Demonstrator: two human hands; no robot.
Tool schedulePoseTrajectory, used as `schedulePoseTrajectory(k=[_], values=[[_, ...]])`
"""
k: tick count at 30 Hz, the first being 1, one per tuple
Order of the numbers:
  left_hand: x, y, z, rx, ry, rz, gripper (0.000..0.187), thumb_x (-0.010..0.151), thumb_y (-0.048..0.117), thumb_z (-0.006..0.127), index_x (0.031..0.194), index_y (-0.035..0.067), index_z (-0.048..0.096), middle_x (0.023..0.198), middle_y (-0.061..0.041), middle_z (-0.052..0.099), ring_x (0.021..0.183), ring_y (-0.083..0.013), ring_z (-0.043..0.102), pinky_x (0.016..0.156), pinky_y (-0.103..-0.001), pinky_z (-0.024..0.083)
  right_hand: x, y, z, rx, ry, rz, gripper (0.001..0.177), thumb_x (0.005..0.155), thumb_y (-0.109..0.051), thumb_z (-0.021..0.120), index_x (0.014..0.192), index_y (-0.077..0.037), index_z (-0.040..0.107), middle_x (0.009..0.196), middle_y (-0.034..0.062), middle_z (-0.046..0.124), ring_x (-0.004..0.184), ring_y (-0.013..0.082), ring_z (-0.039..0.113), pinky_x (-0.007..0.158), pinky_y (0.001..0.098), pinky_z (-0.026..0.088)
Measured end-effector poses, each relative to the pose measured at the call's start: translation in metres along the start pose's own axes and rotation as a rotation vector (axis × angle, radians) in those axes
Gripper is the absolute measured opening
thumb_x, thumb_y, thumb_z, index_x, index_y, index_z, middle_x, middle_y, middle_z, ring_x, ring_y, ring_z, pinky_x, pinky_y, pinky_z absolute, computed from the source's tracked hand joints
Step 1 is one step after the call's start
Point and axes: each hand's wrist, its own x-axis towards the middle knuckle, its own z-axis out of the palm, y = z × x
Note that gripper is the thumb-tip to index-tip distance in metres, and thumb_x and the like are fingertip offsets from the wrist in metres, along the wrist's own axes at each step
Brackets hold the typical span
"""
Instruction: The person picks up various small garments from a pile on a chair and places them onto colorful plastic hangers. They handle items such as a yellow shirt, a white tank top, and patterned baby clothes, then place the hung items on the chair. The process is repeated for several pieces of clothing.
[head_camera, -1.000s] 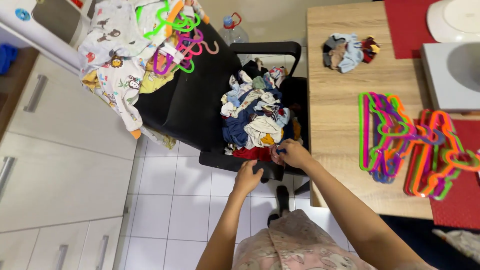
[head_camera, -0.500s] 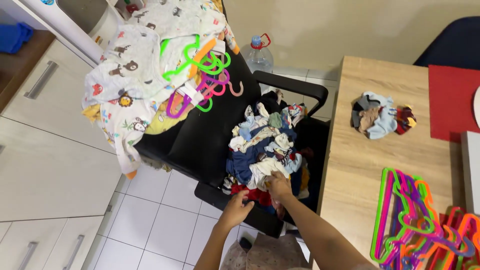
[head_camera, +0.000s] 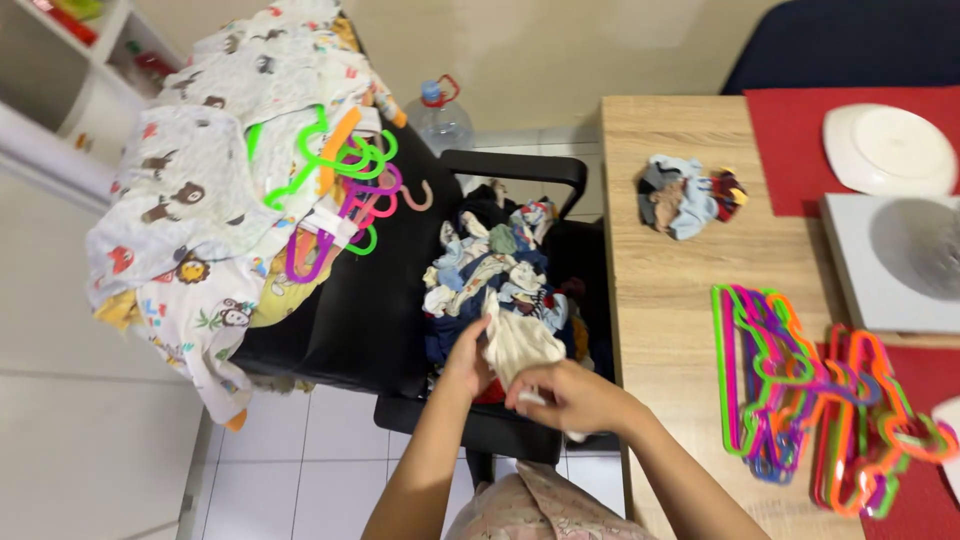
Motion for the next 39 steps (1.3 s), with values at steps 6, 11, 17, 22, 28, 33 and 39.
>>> schedulePoseTrajectory(k=[6, 11, 17, 22, 28, 33, 39], values=[[-0.04, 0.023, 0.075, 0.149, -0.283, 0.207, 0.048, 0.093, -0.001, 0.062, 0.136, 0.015, 0.051, 0.115, -0.008, 0.068, 0.105, -0.0201, 0.067, 0.094, -0.038, 0.054, -0.022, -0.025, 0.037, -0.188, 0.036, 0.446, 0.022, 0.084, -0.017, 0.075, 0.105, -0.012, 0.071, 0.093, 0.0051, 0.074, 0.07, 0.0228, 0.069, 0.066, 0.0342, 0.054], [-0.082, 0.024, 0.125, 0.471, -0.603, 0.27, 0.045, 0.095, -0.007, 0.059, 0.137, 0.008, 0.05, 0.11, -0.005, 0.066, 0.102, -0.0152, 0.065, 0.091, -0.031, 0.052, -0.049, -0.002, 0.041, 0.012, 0.635, 0.407, 0.021, 0.096, -0.023, 0.071, 0.107, -0.005, 0.067, 0.097, 0.0075, 0.073, 0.093, 0.0151, 0.07, 0.084, 0.0309, 0.058], [-0.123, 0.019, 0.15, 0.826, -1.002, 0.24, 0.044, 0.097, -0.015, 0.051, 0.135, 0.006, 0.053, 0.115, 0.0, 0.06, 0.111, -0.0104, 0.061, 0.1, -0.026, 0.049, -0.059, 0.016, 0.035, 0.468, 1.011, 0.253, 0.03, 0.099, -0.017, 0.063, 0.126, -0.003, 0.064, 0.118, 0.0044, 0.071, 0.111, 0.0128, 0.064, 0.1, 0.0312, 0.05], [-0.145, 0.041, 0.157, 1.302, -0.755, 0.838, 0.033, 0.087, -0.014, 0.055, 0.111, 0.005, 0.066, 0.107, -0.005, 0.065, 0.101, -0.0152, 0.068, 0.089, -0.029, 0.057, -0.073, 0.014, 0.039, 0.494, 1.183, 0.112, 0.022, 0.099, -0.012, 0.063, 0.119, -0.002, 0.066, 0.112, 0.0051, 0.07, 0.108, 0.0133, 0.064, 0.1, 0.0298, 0.049], [-0.152, 0.049, 0.172, 1.509, -0.303, 1.543, 0.024, 0.088, -0.009, 0.061, 0.104, 0.005, 0.07, 0.106, -0.01, 0.063, 0.097, -0.024, 0.066, 0.08, -0.036, 0.055, -0.077, 0.011, 0.036, 0.545, 1.44, 0.195, 0.019, 0.105, -0.02, 0.063, 0.114, -0.004, 0.065, 0.095, -0.0014, 0.065, 0.085, 0.0065, 0.058, 0.075, 0.025, 0.047], [-0.138, 0.029, 0.179, 1.296, -0.003, 1.107, 0.015, 0.092, 0.011, 0.074, 0.093, -0.003, 0.068, 0.084, -0.008, 0.066, 0.065, -0.0151, 0.064, 0.061, -0.031, 0.052, -0.081, -0.012, 0.027, 0.036, 1.408, 0.499, 0.027, 0.091, -0.027, 0.075, 0.104, -0.003, 0.07, 0.074, 0.0023, 0.069, 0.064, 0.0091, 0.06, 0.056, 0.027, 0.048], [-0.103, 0.002, 0.167, 0.95, -0.214, 0.694, 0.03, 0.099, 0.024, 0.069, 0.09, -0.003, 0.078, 0.076, 0.002, 0.073, 0.068, -0.0039, 0.059, 0.062, -0.023, 0.047, -0.098, -0.013, 0.02, -0.421, 1.283, 0.684, 0.029, 0.094, -0.031, 0.072, 0.094, -0.002, 0.077, 0.074, 0.0067, 0.068, 0.059, 0.013, 0.062, 0.058, 0.0309, 0.049]])
